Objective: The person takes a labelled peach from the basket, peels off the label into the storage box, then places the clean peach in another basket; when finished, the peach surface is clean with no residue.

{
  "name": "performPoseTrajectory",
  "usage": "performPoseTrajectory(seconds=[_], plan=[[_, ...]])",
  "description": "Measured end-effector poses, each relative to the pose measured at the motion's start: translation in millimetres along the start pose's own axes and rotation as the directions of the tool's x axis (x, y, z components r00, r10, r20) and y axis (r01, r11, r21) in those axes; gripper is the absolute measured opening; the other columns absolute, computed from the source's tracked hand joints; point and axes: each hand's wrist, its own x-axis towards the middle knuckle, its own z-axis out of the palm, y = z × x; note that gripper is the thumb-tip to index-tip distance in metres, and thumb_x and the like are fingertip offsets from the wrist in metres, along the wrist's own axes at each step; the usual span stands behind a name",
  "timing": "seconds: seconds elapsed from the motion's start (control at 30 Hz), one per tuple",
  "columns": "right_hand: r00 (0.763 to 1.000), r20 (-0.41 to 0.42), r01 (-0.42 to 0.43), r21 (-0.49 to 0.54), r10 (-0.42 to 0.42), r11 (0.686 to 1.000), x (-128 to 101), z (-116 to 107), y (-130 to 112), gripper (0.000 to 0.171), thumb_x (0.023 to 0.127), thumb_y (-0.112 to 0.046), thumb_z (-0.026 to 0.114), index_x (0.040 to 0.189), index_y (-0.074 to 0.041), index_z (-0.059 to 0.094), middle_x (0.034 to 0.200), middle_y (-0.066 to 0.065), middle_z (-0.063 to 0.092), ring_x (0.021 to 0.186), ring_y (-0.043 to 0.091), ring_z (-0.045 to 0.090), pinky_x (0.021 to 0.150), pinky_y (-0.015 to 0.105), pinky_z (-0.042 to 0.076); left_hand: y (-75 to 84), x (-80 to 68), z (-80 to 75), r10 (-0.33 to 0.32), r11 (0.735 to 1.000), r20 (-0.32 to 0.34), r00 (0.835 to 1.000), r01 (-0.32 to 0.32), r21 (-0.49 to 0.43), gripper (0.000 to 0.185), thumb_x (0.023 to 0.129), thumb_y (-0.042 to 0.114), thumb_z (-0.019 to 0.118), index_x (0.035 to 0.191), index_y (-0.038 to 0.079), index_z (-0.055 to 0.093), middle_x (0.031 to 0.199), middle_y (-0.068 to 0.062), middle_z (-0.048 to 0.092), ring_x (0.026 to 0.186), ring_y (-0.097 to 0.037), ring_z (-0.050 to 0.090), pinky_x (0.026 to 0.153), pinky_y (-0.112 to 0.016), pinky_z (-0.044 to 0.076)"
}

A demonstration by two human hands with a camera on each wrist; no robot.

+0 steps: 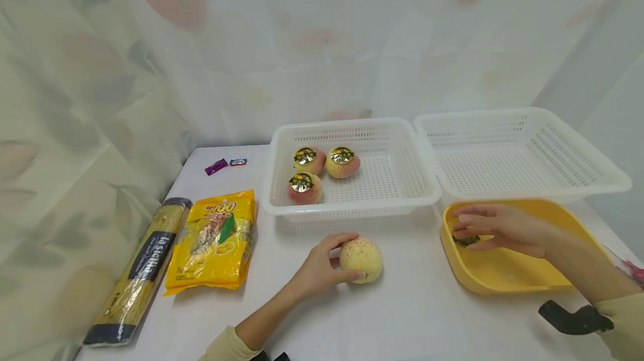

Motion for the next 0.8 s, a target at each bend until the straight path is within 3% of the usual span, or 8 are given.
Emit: performPoseTrajectory(seconds=[0.1, 0.33, 0.57, 0.8], plan=[[0.999, 0.042, 0.010, 0.020, -0.010, 1.000, 6, 22, -8, 0.036, 0.101, -0.012, 0.046, 0.134, 0.003, 0.044, 0.129, 0.013, 0.053, 0.115, 0.026, 0.054, 0.091, 0.048, 0.049, 0.6, -0.6, -0.4, 0.001, 1.000, -0.001, 1.000, -0.001, 0.007, 0.064, 0.073, 0.009, 0.084, 0.130, 0.008, 0.054, 0.126, -0.004, 0.052, 0.118, -0.020, 0.048, 0.093, -0.029, 0.048], [0.998, 0.037, -0.052, -0.002, 0.052, 0.999, 35, 78, -12, 0.058, 0.095, -0.019, 0.060, 0.141, 0.005, 0.033, 0.141, 0.026, 0.034, 0.121, 0.039, 0.043, 0.088, 0.047, 0.051, 4.3, -1.2, -0.9, 0.005, 1.000, 0.007, 1.000, -0.005, 0.007, 0.065, 0.073, 0.008, 0.083, 0.131, 0.007, 0.054, 0.126, -0.003, 0.052, 0.117, -0.019, 0.048, 0.092, -0.028, 0.048], [0.996, 0.052, -0.068, -0.017, 0.069, 0.998, 74, 114, 2, 0.063, 0.090, -0.020, 0.068, 0.140, 0.000, 0.036, 0.134, 0.023, 0.039, 0.111, 0.031, 0.051, 0.082, 0.047, 0.054, 4.6, -1.7, -1.4, -0.005, 0.999, 0.007, 1.000, 0.005, 0.035, 0.064, 0.074, 0.011, 0.083, 0.130, 0.009, 0.054, 0.126, -0.002, 0.052, 0.116, -0.018, 0.049, 0.092, -0.028, 0.048], [0.996, 0.045, -0.073, 0.013, 0.072, 0.997, 91, 134, 5, 0.066, 0.085, -0.018, 0.073, 0.139, -0.003, 0.038, 0.129, 0.021, 0.042, 0.099, 0.029, 0.057, 0.079, 0.045, 0.055, 2.2, -1.2, -1.0, 0.017, 1.000, 0.011, 1.000, -0.017, 0.013, 0.064, 0.073, 0.009, 0.083, 0.131, 0.008, 0.054, 0.126, -0.004, 0.051, 0.117, -0.019, 0.049, 0.092, -0.028, 0.048]])
